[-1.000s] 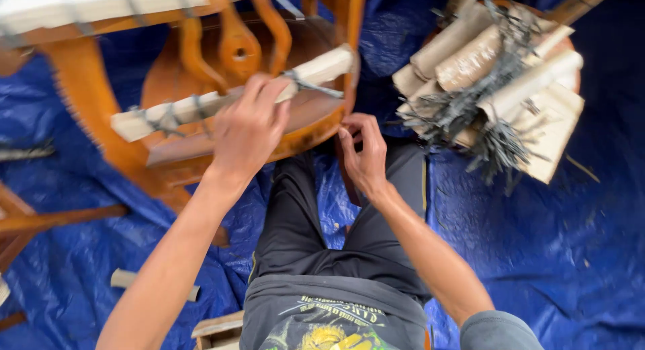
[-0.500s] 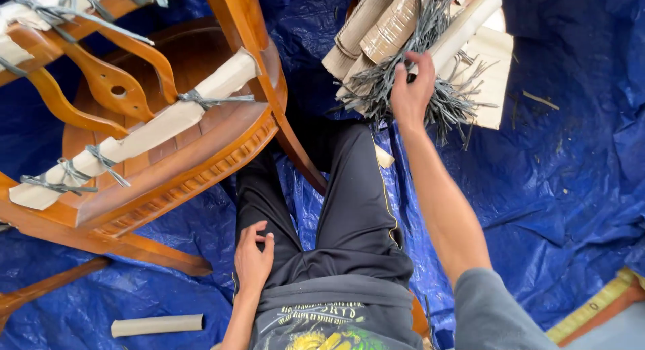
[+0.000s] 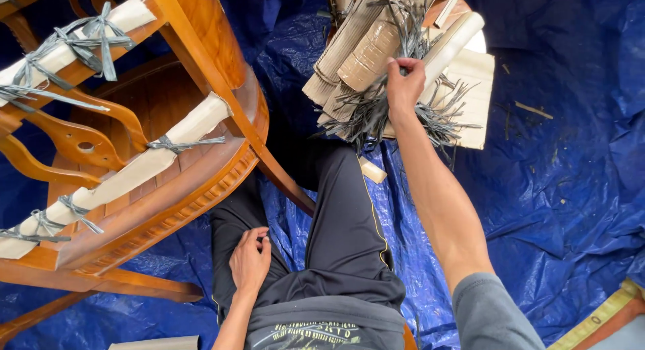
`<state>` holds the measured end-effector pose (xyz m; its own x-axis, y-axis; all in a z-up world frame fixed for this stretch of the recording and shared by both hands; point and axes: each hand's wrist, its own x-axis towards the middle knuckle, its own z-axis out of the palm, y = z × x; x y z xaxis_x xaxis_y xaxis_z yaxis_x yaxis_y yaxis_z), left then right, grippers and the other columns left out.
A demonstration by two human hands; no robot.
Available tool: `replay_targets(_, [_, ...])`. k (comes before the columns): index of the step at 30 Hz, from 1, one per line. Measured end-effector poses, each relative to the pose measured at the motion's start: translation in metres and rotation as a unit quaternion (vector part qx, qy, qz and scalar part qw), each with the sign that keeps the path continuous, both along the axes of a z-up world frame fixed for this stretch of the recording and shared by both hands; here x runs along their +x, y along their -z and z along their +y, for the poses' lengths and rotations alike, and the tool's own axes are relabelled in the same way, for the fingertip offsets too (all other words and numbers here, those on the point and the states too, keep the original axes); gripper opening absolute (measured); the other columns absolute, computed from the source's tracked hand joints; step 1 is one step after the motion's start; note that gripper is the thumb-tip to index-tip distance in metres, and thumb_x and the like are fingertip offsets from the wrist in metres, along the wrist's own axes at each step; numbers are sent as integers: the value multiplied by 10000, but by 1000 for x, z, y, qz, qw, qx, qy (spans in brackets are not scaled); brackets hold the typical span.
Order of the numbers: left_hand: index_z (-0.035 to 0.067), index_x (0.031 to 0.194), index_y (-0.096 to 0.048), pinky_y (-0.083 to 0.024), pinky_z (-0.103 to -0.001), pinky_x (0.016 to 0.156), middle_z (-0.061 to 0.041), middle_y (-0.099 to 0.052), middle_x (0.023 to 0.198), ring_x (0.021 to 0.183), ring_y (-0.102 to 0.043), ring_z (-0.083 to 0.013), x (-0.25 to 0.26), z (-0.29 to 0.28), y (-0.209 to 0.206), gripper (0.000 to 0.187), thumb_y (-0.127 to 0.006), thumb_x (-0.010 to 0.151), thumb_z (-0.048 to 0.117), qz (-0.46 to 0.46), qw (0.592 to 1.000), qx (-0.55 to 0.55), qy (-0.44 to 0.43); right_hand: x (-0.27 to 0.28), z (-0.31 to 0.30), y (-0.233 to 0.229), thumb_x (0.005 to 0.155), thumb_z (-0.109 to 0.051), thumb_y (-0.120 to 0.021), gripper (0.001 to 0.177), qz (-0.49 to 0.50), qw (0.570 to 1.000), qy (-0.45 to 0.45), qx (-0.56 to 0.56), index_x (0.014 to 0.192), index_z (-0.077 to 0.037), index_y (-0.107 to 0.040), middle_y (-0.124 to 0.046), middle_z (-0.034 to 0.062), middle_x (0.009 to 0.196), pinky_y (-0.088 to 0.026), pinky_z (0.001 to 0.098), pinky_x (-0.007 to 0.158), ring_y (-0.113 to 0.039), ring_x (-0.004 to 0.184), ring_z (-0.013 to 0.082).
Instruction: The person sits on the floor with a wooden chair frame on their lap and weaves dark gray flat strips around the chair rails, tightening and knotting each strip by hand. They gather bundles of strips from a pile beside them, thread strips through the frame, and continue tying them along the rail.
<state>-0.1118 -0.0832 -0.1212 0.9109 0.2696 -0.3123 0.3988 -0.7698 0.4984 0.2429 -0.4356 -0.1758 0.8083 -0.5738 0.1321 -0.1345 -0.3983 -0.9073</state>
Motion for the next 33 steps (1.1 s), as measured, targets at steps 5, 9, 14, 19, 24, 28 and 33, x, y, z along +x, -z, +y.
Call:
replay_targets(5, [128,1097,-709,-554,-404,732,-3,-740,1036,804,-722,-224,19,-15,-2,224,-652,883,163,-24,999,-33,22,-32,9,-58,1007,-94,-699,291,-109,937,-35,329,1126,20,-459,-628,108,904,-515,326,723,-662,777,208])
replay_targets(9, [123,1112,-699,-561,-395,722,-8,-741,1034,812,-724,-214,11,-14,7,235,-654,884,161,-30,997,-74,4,-101,65,-144,982,-65,-648,383,-135,909,-103,381,1264,-18,-394,-652,106,951,-539,321,720,-636,784,178])
replay_targets(14, [80,1133,-698,-555,-319,651,-52,-751,1021,709,-718,-165,-24,1,21,257,-675,877,89,-95,972,-201,-75,-202,133,-184,1023,-40,-589,222,-77,860,-209,460,1230,28,-547,-643,90,1005,-547,318,768,-629,838,151])
replay_targets(19, [63,1139,-706,-543,-254,608,-43,-760,1004,710,-692,-107,-59,25,-28,244,-670,897,56,-177,935,-266,-153,-292,189,-209,981,-24,-537,200,-41,834,-297,463,1179,-13,-563,-629,55,922,-517,293,687,-587,726,133])
replay_targets(24, [44,1140,-696,-532,-224,630,-9,-724,962,744,-672,-60,-86,29,-107,200,-664,942,53,-284,883,-316,-198,-360,221,-226,1040,-103,-499,178,4,803,-357,478,1186,-30,-571,-522,8,762,-419,240,557,-474,608,79])
replay_targets(28, [31,1138,-707,-474,-215,646,19,-640,873,732,-574,-41,-101,17,-167,137,-682,1012,80,-403,827,-353,-171,-394,239,-232,1114,-229,-456,244,30,795,-385,468,1150,-28,-588,-478,-21,717,-365,221,495,-419,564,52])
replay_targets(33, [37,1077,-728,-409,-210,542,13,-636,854,646,-551,-37,-103,12,-231,130,-717,973,114,-436,824,-320,-165,-414,256,-236,1122,-217,-493,228,57,819,-443,361,1100,-13,-593,-543,-28,746,-373,212,501,-447,576,42])
